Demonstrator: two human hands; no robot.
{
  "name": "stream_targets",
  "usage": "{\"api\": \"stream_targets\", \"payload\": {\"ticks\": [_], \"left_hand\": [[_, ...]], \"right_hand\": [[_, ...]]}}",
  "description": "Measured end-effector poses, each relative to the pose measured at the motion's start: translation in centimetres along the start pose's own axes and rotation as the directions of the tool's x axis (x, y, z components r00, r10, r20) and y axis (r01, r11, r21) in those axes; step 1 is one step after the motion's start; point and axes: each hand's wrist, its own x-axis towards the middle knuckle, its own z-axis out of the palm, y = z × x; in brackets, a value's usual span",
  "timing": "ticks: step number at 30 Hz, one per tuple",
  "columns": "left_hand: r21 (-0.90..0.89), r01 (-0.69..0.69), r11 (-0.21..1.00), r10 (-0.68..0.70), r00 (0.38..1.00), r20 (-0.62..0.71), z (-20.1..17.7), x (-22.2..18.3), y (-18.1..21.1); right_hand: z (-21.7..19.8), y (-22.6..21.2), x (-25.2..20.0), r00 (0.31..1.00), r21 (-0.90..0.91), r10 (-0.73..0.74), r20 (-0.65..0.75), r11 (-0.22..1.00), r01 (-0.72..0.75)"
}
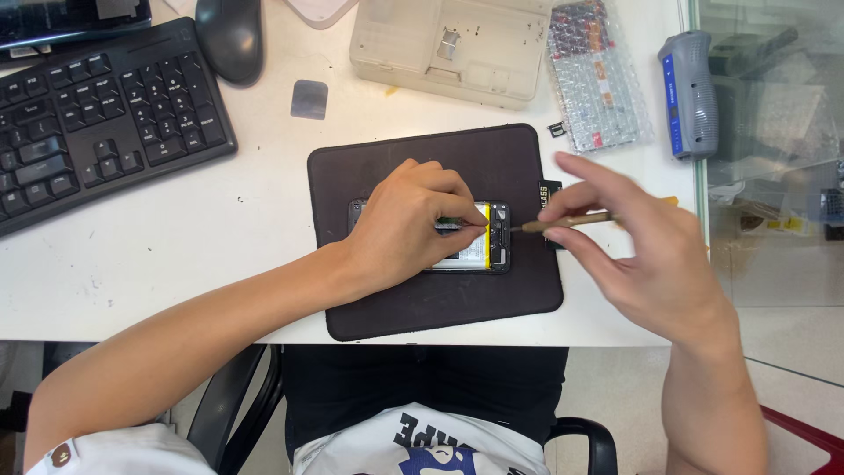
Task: The person disassembles a smartphone on a workbench, using a screwdriver and a plastic pry tool to remove the back cover, battery, and screen assembly. The person handles the phone components and tools throughout the process.
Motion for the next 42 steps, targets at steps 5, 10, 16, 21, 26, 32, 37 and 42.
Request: {"api": "stream_targets", "payload": {"ticks": [5,10,16,21,26,32,37,42], "left_hand": [[0.008,-0.021,1.0,0.021,1.0,0.011,0.4,0.3,0.0],[0.054,-0.076,0.996,0.074,0.997,0.025,0.8,0.5,0.0],[0.088,-0.124,0.988,0.122,0.992,0.025,0.8,0.4,-0.1],[0.091,-0.117,0.989,0.115,0.993,0.026,0.8,0.4,-0.1],[0.101,-0.147,0.984,0.145,0.989,0.028,0.9,0.5,0.0],[0.038,-0.077,0.996,0.075,0.997,0.033,1.5,0.6,0.3],[-0.015,-0.053,0.998,0.053,0.998,0.016,1.5,0.6,0.4],[-0.036,-0.041,0.999,0.041,0.999,-0.008,1.5,0.5,0.5]], "right_hand": [[0.6,2.1,-0.9,0.997,0.251,0.019,-0.081,0.968,0.002],[0.9,2.9,-0.7,0.997,0.143,0.063,-0.045,0.988,-0.056],[1.0,2.7,-0.5,0.996,0.146,0.076,-0.042,0.987,-0.069],[1.0,2.7,-0.5,0.994,0.147,0.104,-0.042,0.984,-0.096],[0.9,2.9,-0.7,0.996,0.172,0.066,-0.054,0.983,-0.056],[1.0,2.7,-0.9,0.993,0.298,0.086,-0.078,0.953,-0.059],[1.1,2.5,-0.6,0.993,0.29,0.095,-0.066,0.954,-0.072],[1.1,2.3,-0.6,0.993,0.305,0.098,-0.063,0.949,-0.074]]}}
